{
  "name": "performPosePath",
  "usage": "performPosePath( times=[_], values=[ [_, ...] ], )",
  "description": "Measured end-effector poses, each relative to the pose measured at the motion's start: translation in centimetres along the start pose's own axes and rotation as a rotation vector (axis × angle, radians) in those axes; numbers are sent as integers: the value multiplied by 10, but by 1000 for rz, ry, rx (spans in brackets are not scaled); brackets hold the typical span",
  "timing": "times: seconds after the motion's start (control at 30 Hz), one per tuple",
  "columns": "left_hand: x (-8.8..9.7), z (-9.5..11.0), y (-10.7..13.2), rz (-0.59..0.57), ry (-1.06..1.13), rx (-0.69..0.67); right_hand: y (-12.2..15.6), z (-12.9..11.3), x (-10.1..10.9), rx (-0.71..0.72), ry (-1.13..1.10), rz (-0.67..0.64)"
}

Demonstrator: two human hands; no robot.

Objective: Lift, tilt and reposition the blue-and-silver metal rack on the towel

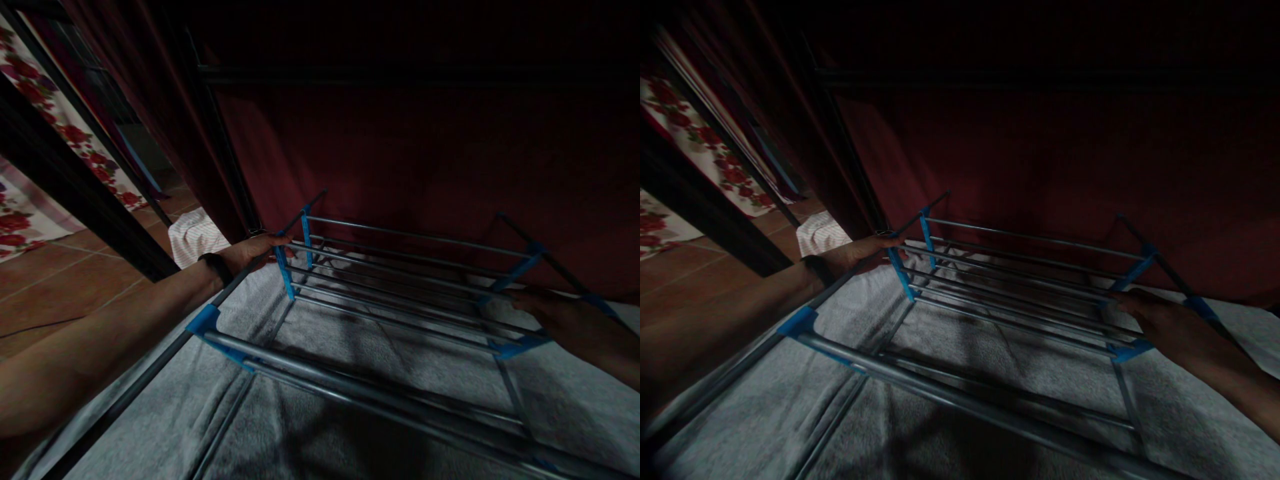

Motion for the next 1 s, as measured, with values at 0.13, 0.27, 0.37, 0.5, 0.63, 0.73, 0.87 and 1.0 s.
performPosePath(
  times=[0.13, 0.27, 0.37, 0.5, 0.63, 0.73, 0.87, 1.0],
  values=[
    [1, -1, -1, -7, -4, 5, 2, 5, -5, -18, -107, -62],
    [1, -2, -4, -19, -7, 2, 3, 9, -7, -37, -120, -70],
    [1, -3, -6, -31, -7, -2, 3, 8, -5, -28, -106, -99],
    [1, -4, -8, -31, -5, -2, 2, 6, -2, -20, -99, -128],
    [2, -4, -9, -22, -2, -1, 3, 5, -2, -30, -112, -95],
    [1, -4, -9, -29, 2, 0, 5, 7, -4, -52, -98, -74],
    [1, -4, -6, -45, 6, -3, 5, 6, -4, -39, -106, -73],
    [0, -3, -4, -55, 6, 0, 6, 8, -5, -43, -130, -58]
  ],
)
Point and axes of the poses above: each hand's wrist, its own y-axis away from the middle knuckle, its own x-axis out of the back of the hand, z = x × y, the point moved 6 cm from there along -y, towards the middle knuckle, and after that the axes turned 5 degrees about z, right-handed, at the moved point
